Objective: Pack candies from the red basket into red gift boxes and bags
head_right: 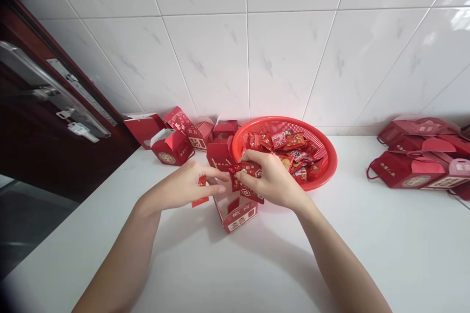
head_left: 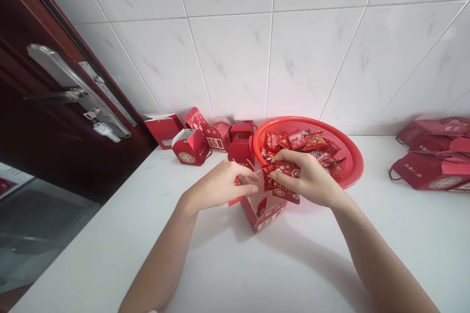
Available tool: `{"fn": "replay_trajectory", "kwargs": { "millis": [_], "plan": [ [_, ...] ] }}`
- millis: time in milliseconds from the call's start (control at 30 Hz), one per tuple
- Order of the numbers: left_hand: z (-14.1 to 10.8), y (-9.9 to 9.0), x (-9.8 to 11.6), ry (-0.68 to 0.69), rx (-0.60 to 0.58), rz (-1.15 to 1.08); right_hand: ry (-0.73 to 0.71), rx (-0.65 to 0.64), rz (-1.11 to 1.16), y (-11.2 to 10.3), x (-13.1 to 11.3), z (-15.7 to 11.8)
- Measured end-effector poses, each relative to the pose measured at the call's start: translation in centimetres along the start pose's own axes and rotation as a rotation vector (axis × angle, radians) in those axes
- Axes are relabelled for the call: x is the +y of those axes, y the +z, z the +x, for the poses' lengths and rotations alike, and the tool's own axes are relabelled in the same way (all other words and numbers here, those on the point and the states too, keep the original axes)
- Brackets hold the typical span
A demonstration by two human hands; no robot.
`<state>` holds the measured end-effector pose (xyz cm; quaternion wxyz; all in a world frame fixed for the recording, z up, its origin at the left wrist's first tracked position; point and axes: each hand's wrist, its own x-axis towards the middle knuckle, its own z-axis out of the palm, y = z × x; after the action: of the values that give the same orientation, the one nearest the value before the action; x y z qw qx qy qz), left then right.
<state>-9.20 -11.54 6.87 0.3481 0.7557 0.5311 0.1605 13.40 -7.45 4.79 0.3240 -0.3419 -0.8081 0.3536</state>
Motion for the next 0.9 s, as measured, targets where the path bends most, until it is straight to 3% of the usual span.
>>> {"fn": "replay_trajectory", "kwargs": {
  "millis": [133, 267, 500, 667, 767, 900],
  "plan": [
    [-0.5, -0.1, 0.4, -0.053, 0.007, 0.078, 0.007, 0.0, -0.014, 0.1, -0.2, -0.1],
    [-0.5, 0.1, 0.4, -0.02, -0.043, 0.086, 0.003, 0.022, 0.02, 0.7, -0.6, -0.1],
    [-0.8, -0.1, -0.1, -0.067, -0.118, 0.099, 0.092, -0.071, -0.073, 1.7, -1.0, 0.0],
    [-0.9, -0.2, -0.8, -0.104, -0.104, 0.119, 0.115, -0.138, -0.108, 1.5, -1.0, -0.2],
    [-0.9, -0.1, -0.8, -0.108, -0.097, 0.109, 0.098, -0.075, -0.083, 1.2, -1.0, -0.3],
    [-0.8, -0.2, -0.4, -0.074, -0.111, 0.061, 0.022, 0.114, 0.055, 1.3, -1.4, -0.4]
  ]
}}
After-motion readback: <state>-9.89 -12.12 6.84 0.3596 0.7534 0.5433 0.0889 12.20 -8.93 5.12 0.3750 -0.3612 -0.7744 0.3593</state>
